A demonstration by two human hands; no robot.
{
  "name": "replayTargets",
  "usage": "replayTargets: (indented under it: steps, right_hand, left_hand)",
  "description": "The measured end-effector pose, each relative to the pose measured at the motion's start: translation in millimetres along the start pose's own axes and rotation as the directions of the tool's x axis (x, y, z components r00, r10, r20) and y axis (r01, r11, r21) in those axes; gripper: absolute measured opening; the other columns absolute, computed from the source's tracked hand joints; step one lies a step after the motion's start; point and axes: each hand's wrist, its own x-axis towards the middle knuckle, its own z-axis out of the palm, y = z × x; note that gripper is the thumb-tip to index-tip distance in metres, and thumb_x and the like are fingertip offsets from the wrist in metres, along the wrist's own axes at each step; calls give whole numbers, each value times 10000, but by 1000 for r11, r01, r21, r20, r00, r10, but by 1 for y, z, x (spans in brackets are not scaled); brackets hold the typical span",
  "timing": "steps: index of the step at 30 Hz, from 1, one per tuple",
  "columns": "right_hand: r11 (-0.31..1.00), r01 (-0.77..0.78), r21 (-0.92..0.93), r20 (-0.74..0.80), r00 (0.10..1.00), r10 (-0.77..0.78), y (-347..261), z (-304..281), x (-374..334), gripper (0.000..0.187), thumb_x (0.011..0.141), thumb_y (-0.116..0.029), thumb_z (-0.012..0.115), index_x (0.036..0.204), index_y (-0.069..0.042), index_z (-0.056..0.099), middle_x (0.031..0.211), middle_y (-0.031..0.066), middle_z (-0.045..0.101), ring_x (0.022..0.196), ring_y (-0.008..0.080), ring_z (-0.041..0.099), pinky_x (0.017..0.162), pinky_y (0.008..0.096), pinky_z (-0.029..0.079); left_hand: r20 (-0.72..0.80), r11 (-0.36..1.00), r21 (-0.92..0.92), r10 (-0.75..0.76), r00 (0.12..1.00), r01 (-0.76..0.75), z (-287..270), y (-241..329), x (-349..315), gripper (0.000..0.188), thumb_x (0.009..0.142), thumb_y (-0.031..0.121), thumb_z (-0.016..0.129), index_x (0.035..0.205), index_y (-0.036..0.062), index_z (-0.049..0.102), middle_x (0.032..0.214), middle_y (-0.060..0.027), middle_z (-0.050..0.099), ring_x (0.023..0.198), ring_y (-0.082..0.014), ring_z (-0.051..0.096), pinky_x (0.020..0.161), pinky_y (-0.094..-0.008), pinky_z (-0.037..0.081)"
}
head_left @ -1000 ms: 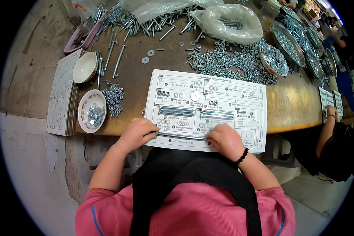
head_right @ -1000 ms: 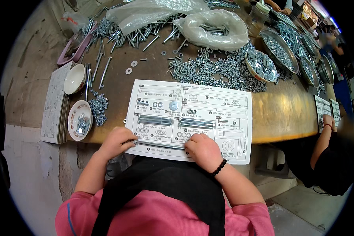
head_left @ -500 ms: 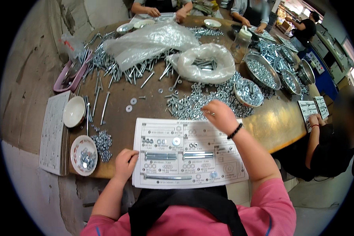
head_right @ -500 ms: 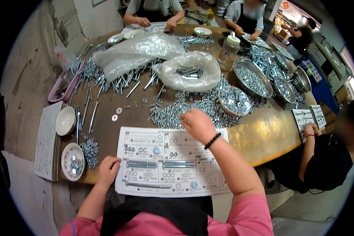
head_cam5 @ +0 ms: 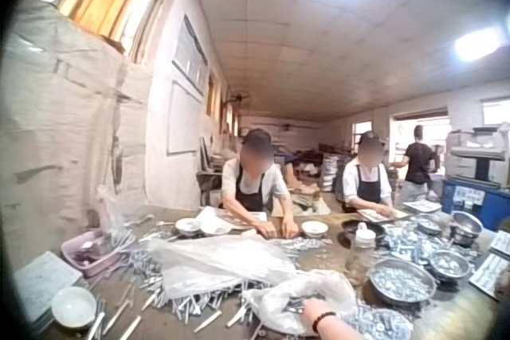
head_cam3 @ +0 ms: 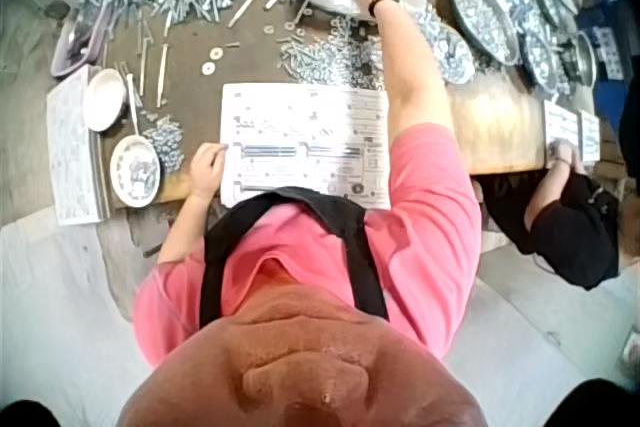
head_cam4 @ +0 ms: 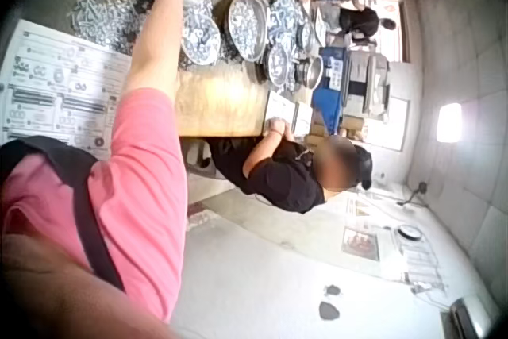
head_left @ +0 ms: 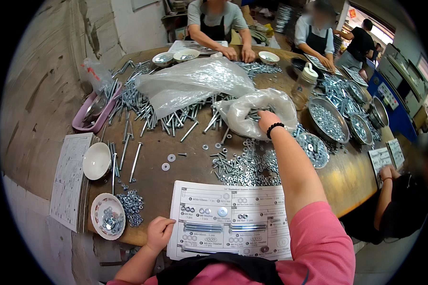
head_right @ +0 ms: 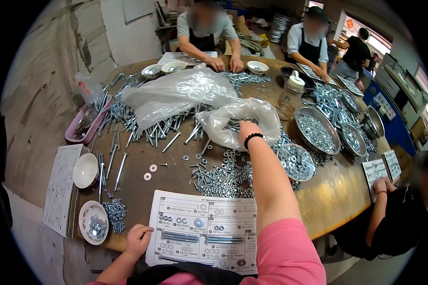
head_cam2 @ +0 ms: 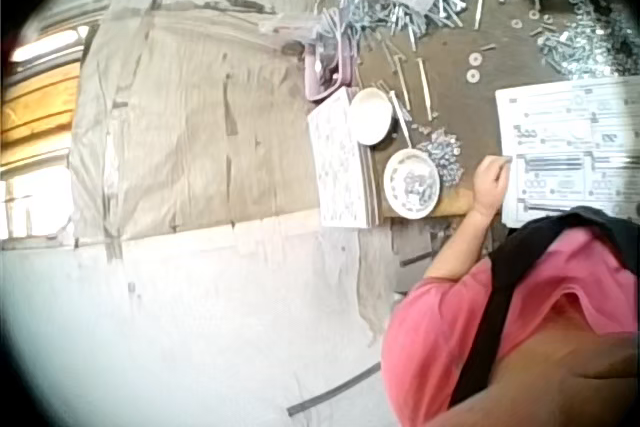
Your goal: The person sorts bolts, nuts, and washers from a large pile on a table, placing them into designated slots on a printed instruction sheet. They repeatedly pick up fasteners, match them to the diagram, and arrange them in order.
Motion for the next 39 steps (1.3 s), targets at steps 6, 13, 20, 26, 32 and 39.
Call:
replayTargets:
  steps: [6, 13, 20, 26, 32, 39]
  right_hand:
    - [995, 69, -67, 41, 997, -66, -11, 20, 15, 330, 881, -118, 366, 1157, -118, 547, 1170, 123, 556, 1108, 268, 520, 904, 392, 443]
    - [943, 112, -312, -97, 984, -149, -12, 25, 9, 241, 855, -143, 432, 933, -110, 657, 1013, 92, 616, 987, 285, 570, 812, 404, 476]
    - [953, 102, 285, -523, 850, 65, -8, -3, -21, 214, 873, -223, 506, 994, -56, 561, 866, 180, 603, 840, 363, 572, 717, 434, 450]
    - [734, 536, 417, -568, 784, -249, -72, -25, -99, 276, 846, -229, 572, 1076, -76, 575, 980, 135, 612, 899, 304, 576, 754, 375, 467]
    - [718, 590, 369, 15, 769, -640, -144, 25, -180, 223, 804, -146, 530, 1010, -101, 600, 933, 109, 562, 892, 292, 570, 768, 387, 476]
    - [718, 631, 294, -95, 767, -635, -168, 51, -212, 197, 771, -183, 590, 948, -99, 608, 889, 92, 551, 888, 268, 550, 739, 373, 476]
  left_hand:
    - [29, 1000, 1, 15, 999, -15, -2, 0, 2, 104, 717, 6, 604, 805, 23, 654, 696, -108, 606, 627, -258, 579, 572, -334, 460]
    - [45, 1000, -14, 7, 999, -7, -3, 3, 3, 99, 718, 7, 598, 799, 27, 652, 695, -114, 599, 633, -271, 572, 581, -347, 452]
    - [42, 1000, -6, 5, 999, -5, 0, 0, 4, 94, 729, 12, 597, 805, 25, 650, 714, -122, 592, 640, -275, 574, 582, -342, 453]
    - [25, 999, -27, -40, 999, 41, -4, 5, 3, 95, 749, 9, 590, 827, 7, 644, 728, -133, 596, 653, -271, 583, 586, -330, 458]
    - [8, 998, -42, -39, 999, 39, -2, 4, 3, 101, 771, 12, 578, 850, 6, 641, 745, -121, 600, 678, -255, 584, 601, -314, 456]
    - [-30, 998, -30, -49, 998, 48, -4, 8, 13, 117, 776, 13, 580, 878, 7, 638, 752, -106, 586, 660, -223, 567, 593, -291, 444]
